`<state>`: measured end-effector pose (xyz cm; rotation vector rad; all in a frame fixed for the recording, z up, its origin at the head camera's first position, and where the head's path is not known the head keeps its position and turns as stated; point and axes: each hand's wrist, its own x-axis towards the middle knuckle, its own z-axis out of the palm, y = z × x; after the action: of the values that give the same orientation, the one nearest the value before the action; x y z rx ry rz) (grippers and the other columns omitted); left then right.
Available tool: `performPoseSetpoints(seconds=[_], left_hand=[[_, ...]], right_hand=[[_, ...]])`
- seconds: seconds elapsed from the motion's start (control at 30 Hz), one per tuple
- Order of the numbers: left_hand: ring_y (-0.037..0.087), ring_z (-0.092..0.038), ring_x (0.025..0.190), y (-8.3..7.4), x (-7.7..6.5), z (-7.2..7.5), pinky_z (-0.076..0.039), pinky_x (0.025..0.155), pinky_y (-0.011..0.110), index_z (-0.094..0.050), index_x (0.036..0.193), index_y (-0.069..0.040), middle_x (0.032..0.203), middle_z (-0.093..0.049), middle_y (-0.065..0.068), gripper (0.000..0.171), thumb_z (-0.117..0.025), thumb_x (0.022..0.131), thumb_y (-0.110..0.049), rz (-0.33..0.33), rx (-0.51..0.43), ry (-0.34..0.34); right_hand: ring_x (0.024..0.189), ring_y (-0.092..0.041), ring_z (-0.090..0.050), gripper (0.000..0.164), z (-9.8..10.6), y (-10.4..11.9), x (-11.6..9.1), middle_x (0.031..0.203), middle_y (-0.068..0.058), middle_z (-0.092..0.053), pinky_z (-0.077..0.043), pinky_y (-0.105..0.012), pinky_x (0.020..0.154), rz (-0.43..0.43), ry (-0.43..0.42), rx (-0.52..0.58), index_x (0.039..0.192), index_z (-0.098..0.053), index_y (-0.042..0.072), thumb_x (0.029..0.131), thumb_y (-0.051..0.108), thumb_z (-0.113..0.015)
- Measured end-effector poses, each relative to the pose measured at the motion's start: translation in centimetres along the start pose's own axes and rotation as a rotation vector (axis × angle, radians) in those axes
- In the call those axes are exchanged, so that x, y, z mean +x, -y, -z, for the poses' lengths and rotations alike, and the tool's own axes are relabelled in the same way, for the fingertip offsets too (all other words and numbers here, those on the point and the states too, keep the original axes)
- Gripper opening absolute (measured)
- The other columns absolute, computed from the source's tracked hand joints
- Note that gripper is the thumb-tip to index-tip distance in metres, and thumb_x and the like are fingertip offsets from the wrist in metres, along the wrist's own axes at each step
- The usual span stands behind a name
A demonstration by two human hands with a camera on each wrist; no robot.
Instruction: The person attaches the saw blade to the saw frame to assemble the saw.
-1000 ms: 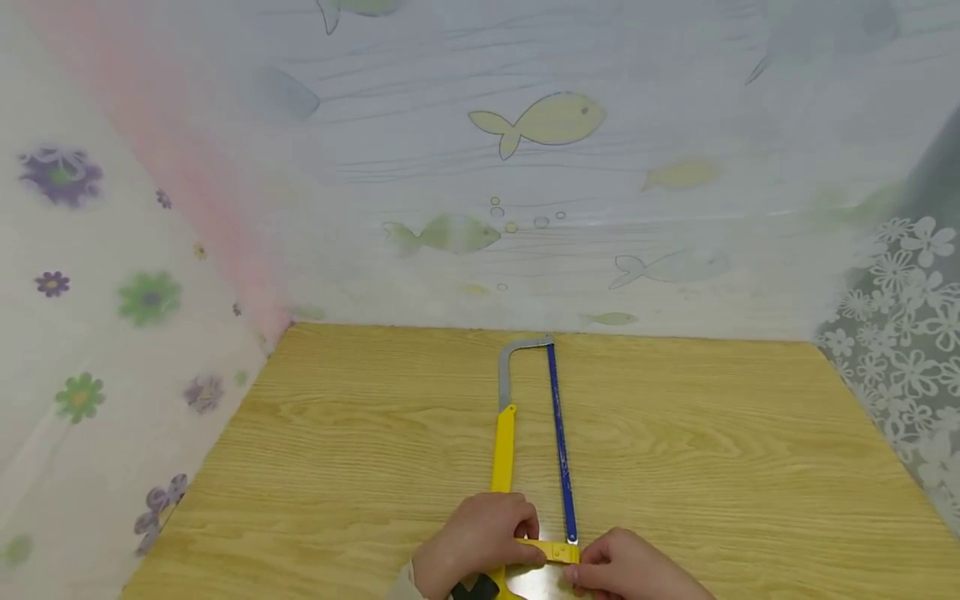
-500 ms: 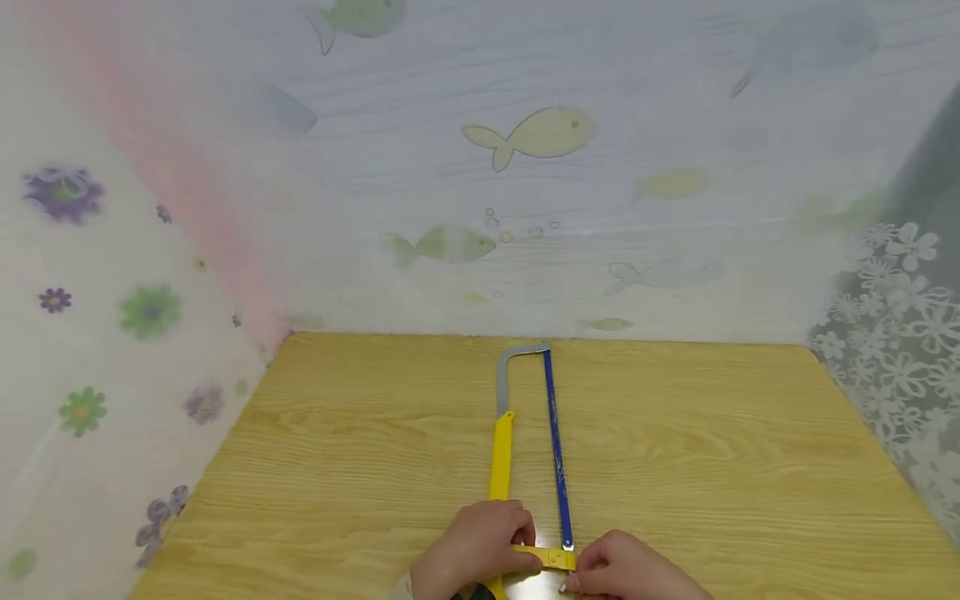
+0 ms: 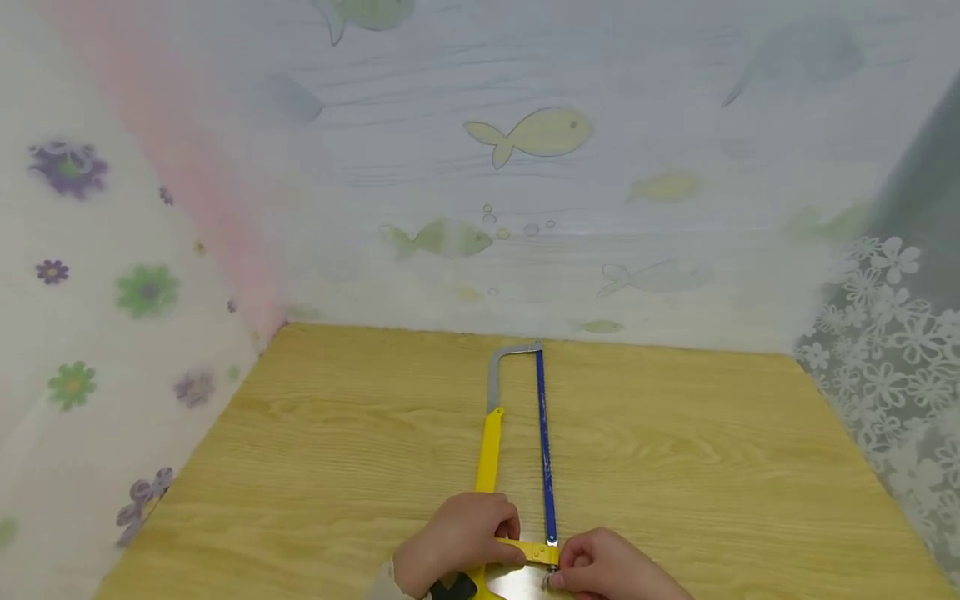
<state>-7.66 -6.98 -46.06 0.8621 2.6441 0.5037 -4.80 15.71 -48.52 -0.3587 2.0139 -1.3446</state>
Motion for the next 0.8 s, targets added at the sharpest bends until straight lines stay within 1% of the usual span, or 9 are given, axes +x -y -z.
performPoseSetpoints(seconds=[0.13, 0.2, 0.4, 0.57, 0.8], left_hand=[[0.002, -0.038, 0.055, -0.06, 0.21, 0.02, -0.032, 0.051, 0.019, -0.057, 0.074, -0.029, 0.065, -0.041, -0.016, 0.022, -0.066, 0.074, -0.048, -0.019, -0.018, 0.015], [0.002, -0.038, 0.055, -0.20, 0.35, 0.05, -0.032, 0.051, 0.019, -0.057, 0.074, -0.029, 0.066, -0.041, -0.016, 0.022, -0.065, 0.074, -0.048, -0.022, -0.016, 0.020], [0.003, -0.039, 0.055, -0.38, 0.36, 0.20, -0.032, 0.051, 0.020, -0.057, 0.073, -0.029, 0.065, -0.042, -0.015, 0.022, -0.066, 0.073, -0.048, 0.013, -0.025, 0.033], [0.003, -0.039, 0.055, -0.26, 0.10, 0.11, -0.032, 0.052, 0.020, -0.057, 0.073, -0.029, 0.065, -0.042, -0.015, 0.022, -0.066, 0.073, -0.049, 0.016, -0.033, 0.035], [0.002, -0.039, 0.055, -0.02, 0.05, -0.11, -0.033, 0.051, 0.019, -0.057, 0.073, -0.029, 0.065, -0.041, -0.017, 0.021, -0.066, 0.074, -0.048, -0.012, -0.044, 0.020]], right_hand=[[0.045, -0.007, -0.036, 0.027, 0.12, -0.18, -0.10, 0.052, 0.007, -0.044, -0.028, -0.020, 0.043, -0.007, -0.019, -0.033, 0.070, -0.061, 0.011, 0.078, 0.036, -0.065], [0.044, -0.006, -0.035, 0.028, 0.22, -0.28, -0.18, 0.051, 0.007, -0.043, -0.027, -0.020, 0.042, -0.006, -0.029, -0.054, 0.067, -0.061, 0.011, 0.079, 0.037, -0.065], [0.040, -0.006, -0.033, 0.033, 0.04, -0.19, -0.13, 0.048, 0.008, -0.041, -0.024, -0.021, 0.039, -0.007, -0.035, -0.069, 0.061, -0.058, 0.014, 0.080, 0.040, -0.062], [0.041, -0.005, -0.033, 0.031, -0.20, 0.08, -0.09, 0.050, 0.009, -0.042, -0.025, -0.020, 0.040, 0.008, -0.030, -0.068, 0.065, -0.063, 0.013, 0.082, 0.039, -0.060], [0.043, -0.005, -0.033, 0.030, -0.14, 0.03, -0.05, 0.050, 0.009, -0.039, -0.026, -0.020, 0.041, 0.016, -0.009, -0.071, 0.066, -0.063, 0.012, 0.083, 0.037, -0.060]])
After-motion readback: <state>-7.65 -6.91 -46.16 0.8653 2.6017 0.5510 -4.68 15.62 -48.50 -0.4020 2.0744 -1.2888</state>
